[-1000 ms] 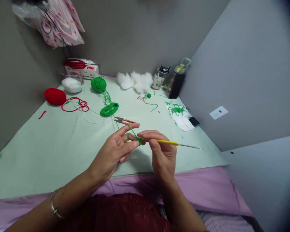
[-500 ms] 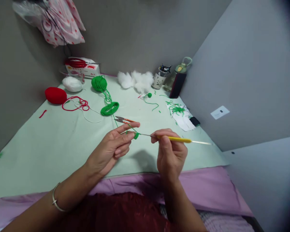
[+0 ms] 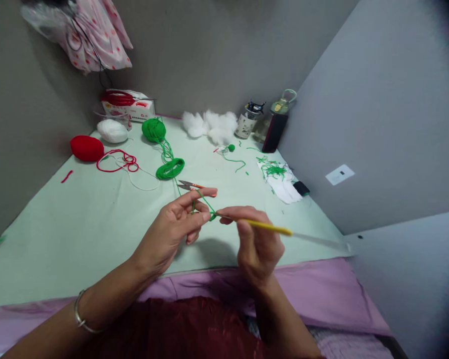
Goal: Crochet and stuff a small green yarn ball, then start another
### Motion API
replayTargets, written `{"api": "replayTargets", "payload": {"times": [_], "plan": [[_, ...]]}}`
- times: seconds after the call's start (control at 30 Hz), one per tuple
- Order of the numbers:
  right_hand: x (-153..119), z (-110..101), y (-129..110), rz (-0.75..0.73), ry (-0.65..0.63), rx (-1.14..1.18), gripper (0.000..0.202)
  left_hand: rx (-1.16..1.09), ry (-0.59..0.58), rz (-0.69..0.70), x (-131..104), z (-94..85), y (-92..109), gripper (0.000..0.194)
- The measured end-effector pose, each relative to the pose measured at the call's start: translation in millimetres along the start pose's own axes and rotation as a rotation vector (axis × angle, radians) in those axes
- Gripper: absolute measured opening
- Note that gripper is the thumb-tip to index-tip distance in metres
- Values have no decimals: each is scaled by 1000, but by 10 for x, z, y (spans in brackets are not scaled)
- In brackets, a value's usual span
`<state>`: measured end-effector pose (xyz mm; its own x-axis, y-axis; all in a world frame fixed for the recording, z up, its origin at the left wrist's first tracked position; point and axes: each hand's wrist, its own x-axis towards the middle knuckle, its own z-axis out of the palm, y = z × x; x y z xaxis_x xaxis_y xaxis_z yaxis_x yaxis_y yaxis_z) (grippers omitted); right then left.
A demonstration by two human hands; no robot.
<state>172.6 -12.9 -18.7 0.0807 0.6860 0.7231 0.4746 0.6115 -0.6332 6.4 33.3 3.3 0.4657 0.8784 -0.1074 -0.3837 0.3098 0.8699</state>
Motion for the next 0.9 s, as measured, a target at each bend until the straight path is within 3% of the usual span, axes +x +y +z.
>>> {"api": "replayTargets", "payload": {"times": [0.07,0.13,0.23,0.3,0.37,0.53,0.63,0.73,0.8,0.9], "plan": [[-37,19,-7,-208,-51,-213,30,-30,11,7,-3,15,-19,48],[-63,41,0,-295,-58,-303,36,-116,-18,-57,5,19,-39,51],[-43,50,9,-112,33,-111,31,-234,-67,-167,29,-6,-54,41],[5,41,7,92,97,133,27,-254,-59,-167,35,-20,-55,34],[54,37,3,204,97,310,24,-230,-45,-128,28,-13,-56,35],[42,83,10,146,28,265,24,-87,-44,-50,4,49,-91,33],[-45,119,36,16,27,58,37,-83,25,-13,16,57,-120,35],[-89,114,54,-144,24,-147,47,-180,7,-92,42,35,-130,39],[-64,83,49,-96,53,-92,40,-239,-24,-165,58,10,-120,36],[17,34,28,189,141,237,24,-256,-23,-158,66,-12,-90,27]]}}
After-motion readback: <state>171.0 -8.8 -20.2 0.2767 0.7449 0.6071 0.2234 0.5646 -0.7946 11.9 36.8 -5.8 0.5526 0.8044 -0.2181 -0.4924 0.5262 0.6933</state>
